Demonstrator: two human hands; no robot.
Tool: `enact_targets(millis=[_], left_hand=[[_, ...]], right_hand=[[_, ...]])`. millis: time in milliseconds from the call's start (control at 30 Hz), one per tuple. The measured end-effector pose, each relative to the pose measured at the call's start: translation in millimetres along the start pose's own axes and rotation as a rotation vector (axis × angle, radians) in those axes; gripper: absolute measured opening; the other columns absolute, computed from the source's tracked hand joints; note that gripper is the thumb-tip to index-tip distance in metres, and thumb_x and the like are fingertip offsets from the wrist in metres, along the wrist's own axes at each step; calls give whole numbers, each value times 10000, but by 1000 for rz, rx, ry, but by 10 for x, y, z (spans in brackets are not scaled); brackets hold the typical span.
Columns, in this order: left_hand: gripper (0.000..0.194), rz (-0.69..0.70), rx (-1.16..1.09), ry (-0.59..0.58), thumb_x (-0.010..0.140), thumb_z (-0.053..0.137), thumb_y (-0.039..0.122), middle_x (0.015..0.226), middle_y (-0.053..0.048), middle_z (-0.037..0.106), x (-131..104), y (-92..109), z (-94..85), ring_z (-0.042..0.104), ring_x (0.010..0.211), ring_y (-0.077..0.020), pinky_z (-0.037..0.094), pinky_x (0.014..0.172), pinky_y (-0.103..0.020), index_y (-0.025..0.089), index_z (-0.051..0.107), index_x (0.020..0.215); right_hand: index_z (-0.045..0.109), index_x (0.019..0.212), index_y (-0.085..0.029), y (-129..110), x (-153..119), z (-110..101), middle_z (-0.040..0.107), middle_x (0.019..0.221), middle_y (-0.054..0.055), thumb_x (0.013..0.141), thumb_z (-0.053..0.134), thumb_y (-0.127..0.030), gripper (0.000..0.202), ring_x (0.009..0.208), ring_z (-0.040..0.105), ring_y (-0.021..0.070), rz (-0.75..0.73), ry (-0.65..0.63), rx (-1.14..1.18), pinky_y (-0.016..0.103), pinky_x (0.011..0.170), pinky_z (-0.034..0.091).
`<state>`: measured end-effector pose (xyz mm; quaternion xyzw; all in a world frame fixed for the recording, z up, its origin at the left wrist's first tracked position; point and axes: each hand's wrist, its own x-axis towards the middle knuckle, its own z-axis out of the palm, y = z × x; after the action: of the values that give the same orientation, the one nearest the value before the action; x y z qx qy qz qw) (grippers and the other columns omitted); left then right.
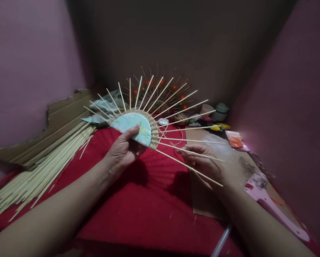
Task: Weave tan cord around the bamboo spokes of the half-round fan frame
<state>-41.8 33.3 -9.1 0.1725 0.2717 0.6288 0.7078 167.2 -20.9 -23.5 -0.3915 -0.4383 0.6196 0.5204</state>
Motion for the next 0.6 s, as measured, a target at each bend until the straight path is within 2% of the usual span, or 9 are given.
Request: enact_targets(millis=[100, 267, 367, 467, 600], left_hand=[[92, 16, 6, 3, 754, 571, 40, 671, -24, 655, 35, 36, -19, 616, 539, -124, 547, 507, -223, 121, 584, 794], [102, 43, 15, 10, 740, 576, 31, 697, -35, 669, 83, 83, -32, 623, 547, -131, 554, 512, -233, 120, 585, 787], [118, 33, 15, 9, 729, 577, 22, 710, -42, 674, 108, 117, -28, 634, 568, -137, 560, 529, -235, 115, 593, 801], [163, 47, 19, 1, 716, 567, 4, 720, -41, 674, 133, 163, -29, 635, 578, -138, 564, 550, -243, 114, 606, 829], [183, 91, 44, -3, 703, 573, 5, 714, -32, 666, 167, 233, -38, 628, 576, -136, 559, 550, -241, 122, 616, 836]], right_hand=[[681, 649, -158, -45, 29, -25, 445, 443, -56, 577, 740, -234, 120, 420, 299, 40, -10, -11, -9, 212, 415, 185], [676, 625, -158, -89, 62, -95, 404, 449, -56, 574, 722, -222, 94, 424, 272, 39, -18, -68, -22, 215, 419, 155], [711, 679, -163, -89, 69, -193, 506, 499, -22, 613, 721, -259, 117, 448, 354, 50, -33, -78, -68, 211, 425, 227], [734, 729, -180, -94, 78, -304, 650, 644, 27, 610, 745, -277, 154, 517, 471, 77, -16, -71, -161, 216, 468, 332], [748, 756, -219, -131, 88, -358, 717, 725, 38, 590, 771, -269, 175, 581, 554, 107, -52, -87, -370, 241, 546, 423]])
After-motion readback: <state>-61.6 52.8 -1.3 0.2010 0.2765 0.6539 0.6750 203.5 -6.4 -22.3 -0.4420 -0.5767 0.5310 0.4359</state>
